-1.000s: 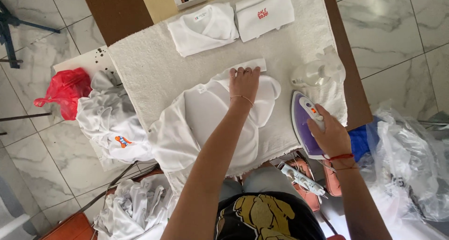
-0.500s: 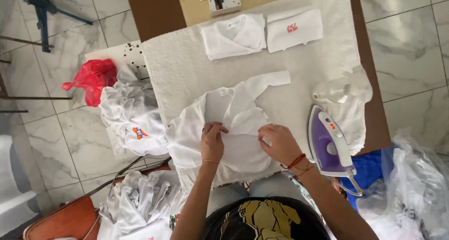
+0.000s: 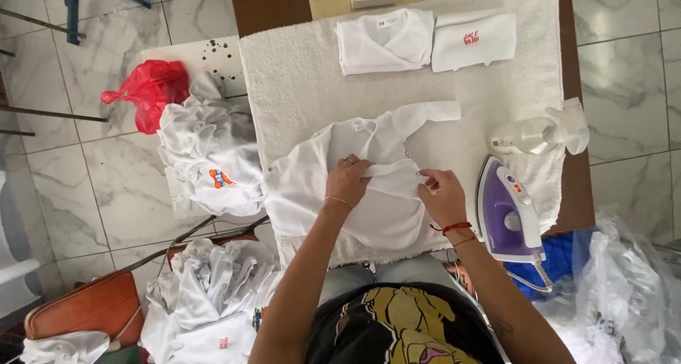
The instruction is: Ironing and folding baby onesies on a table
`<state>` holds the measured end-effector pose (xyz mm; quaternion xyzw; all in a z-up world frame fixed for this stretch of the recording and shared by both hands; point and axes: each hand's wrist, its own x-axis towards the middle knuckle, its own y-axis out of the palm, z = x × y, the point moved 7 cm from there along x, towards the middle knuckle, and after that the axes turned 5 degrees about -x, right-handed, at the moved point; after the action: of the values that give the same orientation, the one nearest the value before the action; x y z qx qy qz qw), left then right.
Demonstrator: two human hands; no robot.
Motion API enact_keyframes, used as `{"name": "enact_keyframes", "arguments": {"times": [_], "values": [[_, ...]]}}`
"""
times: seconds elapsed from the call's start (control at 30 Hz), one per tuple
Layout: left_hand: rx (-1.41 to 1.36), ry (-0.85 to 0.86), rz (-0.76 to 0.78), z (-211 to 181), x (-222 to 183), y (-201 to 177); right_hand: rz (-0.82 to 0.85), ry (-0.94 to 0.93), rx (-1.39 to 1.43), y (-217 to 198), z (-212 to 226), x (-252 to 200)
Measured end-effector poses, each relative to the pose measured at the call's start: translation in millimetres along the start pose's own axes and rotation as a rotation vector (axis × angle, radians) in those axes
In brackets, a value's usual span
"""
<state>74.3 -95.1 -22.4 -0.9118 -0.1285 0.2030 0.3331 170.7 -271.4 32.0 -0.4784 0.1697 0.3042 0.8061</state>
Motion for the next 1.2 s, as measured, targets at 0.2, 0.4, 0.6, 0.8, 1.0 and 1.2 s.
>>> {"name": "enact_keyframes", "arguments": {"times": [0.2, 0.4, 0.6, 0.8, 1.0, 1.2], "values": [[0.013, 0.241, -0.169, -24, -27, -33, 0.083, 0.093, 0.116, 6, -6, 9], [0.069, 0.312, -0.305, -15, -72, -32, 0.007, -0.304, -0.048, 4, 13, -11], [0.157, 0.116, -0.296, 3, -88, -27, 0.134, -0.686, -0.503, 28, 7, -45], [0.200, 0.030, -0.410, -22, -65, -24, 0.052, -0.545, -0.310, 20, 15, -33], [0.207, -0.237, -0.146, -1, -38, -8, 0.034, -0.195, -0.231, 25, -10, -3], [0.010, -0.322, -0.406, 7, -56, -42, 0.003, -0.092, -0.106, 15, -16, -3]]}}
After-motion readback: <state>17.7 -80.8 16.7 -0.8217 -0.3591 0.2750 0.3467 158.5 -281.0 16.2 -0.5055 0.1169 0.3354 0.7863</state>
